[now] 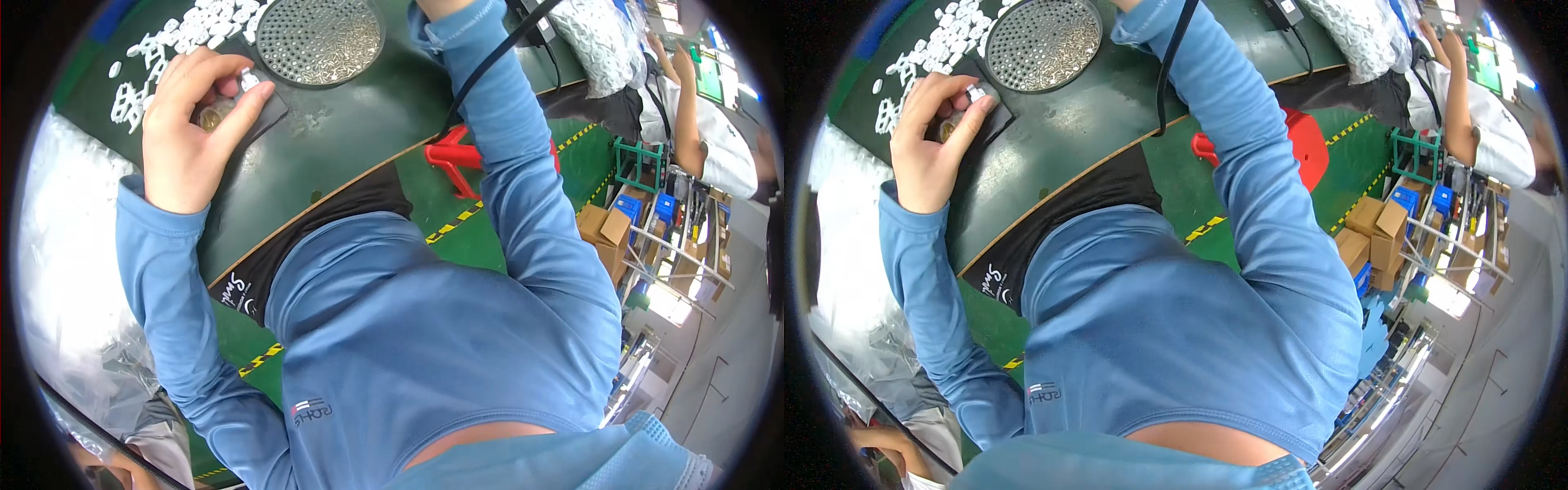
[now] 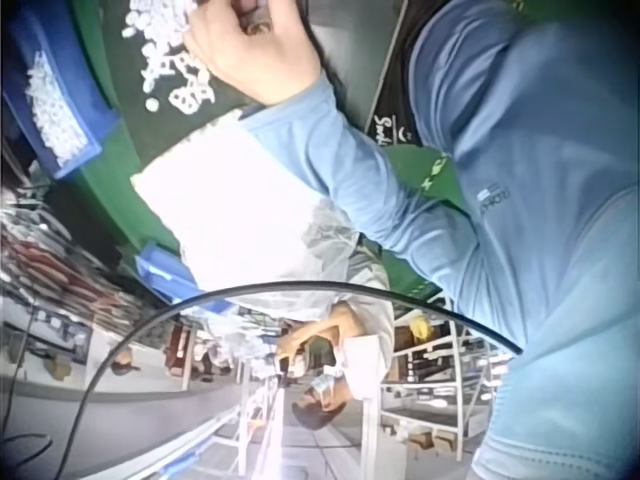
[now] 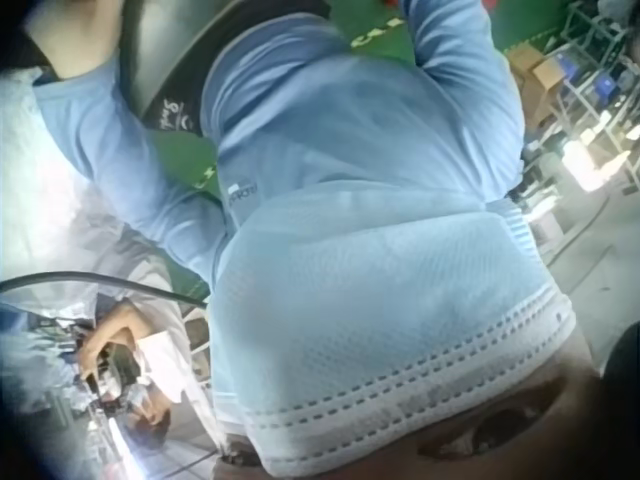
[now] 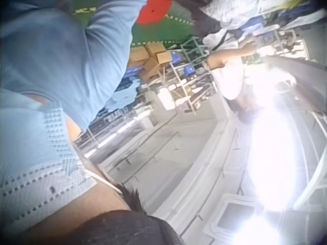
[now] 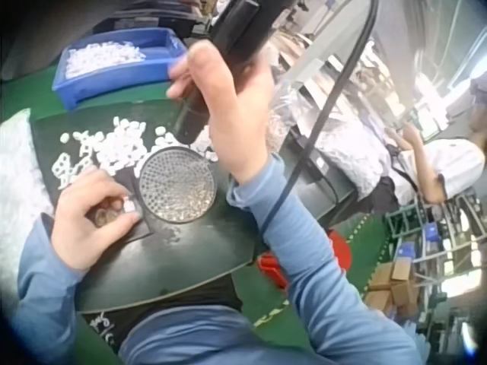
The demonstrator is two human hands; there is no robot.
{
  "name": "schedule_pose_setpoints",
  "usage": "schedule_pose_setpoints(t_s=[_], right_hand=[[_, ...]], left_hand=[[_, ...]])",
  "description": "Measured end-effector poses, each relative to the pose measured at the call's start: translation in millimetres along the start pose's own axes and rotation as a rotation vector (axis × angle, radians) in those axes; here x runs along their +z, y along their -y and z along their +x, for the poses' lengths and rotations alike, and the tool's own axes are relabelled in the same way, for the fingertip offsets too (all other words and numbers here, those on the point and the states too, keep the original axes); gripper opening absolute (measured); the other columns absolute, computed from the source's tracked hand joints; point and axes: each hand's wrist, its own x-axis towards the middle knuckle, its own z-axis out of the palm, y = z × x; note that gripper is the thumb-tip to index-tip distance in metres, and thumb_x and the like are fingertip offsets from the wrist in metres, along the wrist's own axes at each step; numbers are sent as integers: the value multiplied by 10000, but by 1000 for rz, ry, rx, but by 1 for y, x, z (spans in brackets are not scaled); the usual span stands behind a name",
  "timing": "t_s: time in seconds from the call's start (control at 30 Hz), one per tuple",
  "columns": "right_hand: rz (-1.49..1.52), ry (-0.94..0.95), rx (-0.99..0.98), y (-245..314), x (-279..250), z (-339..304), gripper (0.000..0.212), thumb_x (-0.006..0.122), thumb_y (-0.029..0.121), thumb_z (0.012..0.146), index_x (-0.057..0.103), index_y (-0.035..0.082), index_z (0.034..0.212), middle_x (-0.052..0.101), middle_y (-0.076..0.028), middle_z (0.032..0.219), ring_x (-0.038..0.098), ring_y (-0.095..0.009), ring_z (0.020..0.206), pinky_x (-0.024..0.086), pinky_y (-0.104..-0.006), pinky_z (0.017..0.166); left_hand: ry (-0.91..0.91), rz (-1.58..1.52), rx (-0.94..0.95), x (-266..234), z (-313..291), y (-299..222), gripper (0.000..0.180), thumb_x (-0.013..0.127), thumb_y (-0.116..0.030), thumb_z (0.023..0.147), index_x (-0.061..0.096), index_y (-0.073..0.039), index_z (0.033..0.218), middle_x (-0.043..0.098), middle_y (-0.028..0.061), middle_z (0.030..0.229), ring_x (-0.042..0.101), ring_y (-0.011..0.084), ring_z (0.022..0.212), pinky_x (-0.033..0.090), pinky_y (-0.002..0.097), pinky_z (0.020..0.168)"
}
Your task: Assembling small white plastic components using a handheld tool at an assembly line station.
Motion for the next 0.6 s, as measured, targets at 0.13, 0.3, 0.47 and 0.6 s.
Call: schedule_pose_setpoints(t_s=[0.13,0.3,0.47,0.6], right_hand=[[89,-82,118,17,24,-4,523,649,473,992,582,-30,1121,596,-82,667,559,-146,484,450,-273,464],[153,-76,138,23,33,-15,599,598,571,982,577,-19,1079,575,-87,657,547,-145,481,448,-271,468],[162,-49,139,9,34,-18,587,625,562,970,574,-16,1064,575,-89,658,546,-144,482,443,-264,464],[199,-91,195,4,36,-21,587,650,553,957,574,-19,1062,576,-89,658,546,-144,482,442,-262,461]], left_hand=[[-14,27,13,0,-2,4,236,823,-68,792,689,5,971,565,68,796,536,219,757,460,337,704],[-5,74,20,-1,-2,3,238,826,-91,791,694,-1,968,552,68,781,530,225,750,451,347,685],[-10,84,27,-1,-3,5,238,827,-101,792,695,-2,964,545,68,774,526,225,741,448,350,680],[-9,101,57,0,-2,7,236,828,-110,794,697,-5,960,537,69,765,523,226,733,446,352,672]])
